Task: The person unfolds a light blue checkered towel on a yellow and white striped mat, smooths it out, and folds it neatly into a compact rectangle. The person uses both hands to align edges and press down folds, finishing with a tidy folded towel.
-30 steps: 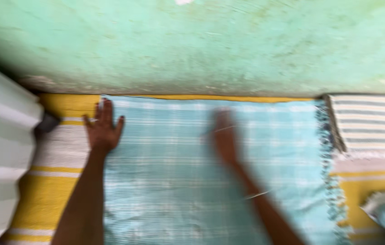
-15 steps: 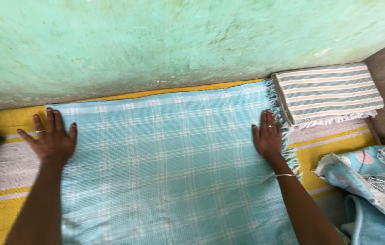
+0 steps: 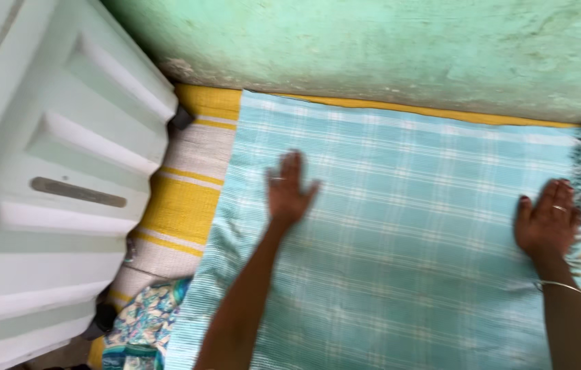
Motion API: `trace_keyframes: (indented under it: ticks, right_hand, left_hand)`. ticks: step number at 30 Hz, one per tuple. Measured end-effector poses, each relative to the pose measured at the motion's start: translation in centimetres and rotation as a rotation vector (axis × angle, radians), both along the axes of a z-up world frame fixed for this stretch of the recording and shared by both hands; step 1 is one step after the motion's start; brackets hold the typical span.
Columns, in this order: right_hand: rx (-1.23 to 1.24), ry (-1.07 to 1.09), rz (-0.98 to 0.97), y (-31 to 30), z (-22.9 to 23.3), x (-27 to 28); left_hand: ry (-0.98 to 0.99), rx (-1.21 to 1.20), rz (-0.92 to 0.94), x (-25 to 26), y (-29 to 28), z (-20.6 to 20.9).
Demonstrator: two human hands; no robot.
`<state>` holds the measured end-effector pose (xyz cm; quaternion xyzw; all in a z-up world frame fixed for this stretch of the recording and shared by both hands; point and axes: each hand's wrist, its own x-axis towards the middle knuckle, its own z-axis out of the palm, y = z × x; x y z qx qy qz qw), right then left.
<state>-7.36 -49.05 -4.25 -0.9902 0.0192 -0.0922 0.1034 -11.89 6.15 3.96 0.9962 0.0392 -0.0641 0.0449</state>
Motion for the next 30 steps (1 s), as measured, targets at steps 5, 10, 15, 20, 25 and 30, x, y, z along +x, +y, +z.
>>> trace_keyframes:
  ticks: [5, 10, 15, 20, 25, 30]
  right_hand:
    - [0.063, 0.13, -0.084, -0.6, 1.0, 0.4]
    - [0.164, -0.03, 0.158, 18.1, 4.3, 0.7]
    - [0.138, 0.06, 0.58, 42.0, 6.2, -6.4]
    - [0.113, 0.098, 0.394, 33.3, 5.3, -6.4]
    - [0.039, -0.033, 0.093, 10.0, 4.5, -8.9]
    - [-0.061, 0.017, -0.067, 2.9, 5.2, -10.0]
  left_hand:
    - [0.015, 0.041, 0.114, -0.4, 8.4, 1.1]
    - [0.105, 0.057, 0.129, -0.2, 9.1, 0.2]
    - [0.08, 0.038, 0.144, -0.3, 8.6, 0.8]
    - [0.0, -0.019, 0.15, -1.0, 8.7, 0.6]
    - [-0.01, -0.035, 0.144, -0.4, 10.0, -2.0]
    - [-0.126, 0.087, 0.224, -0.9, 7.2, -2.0]
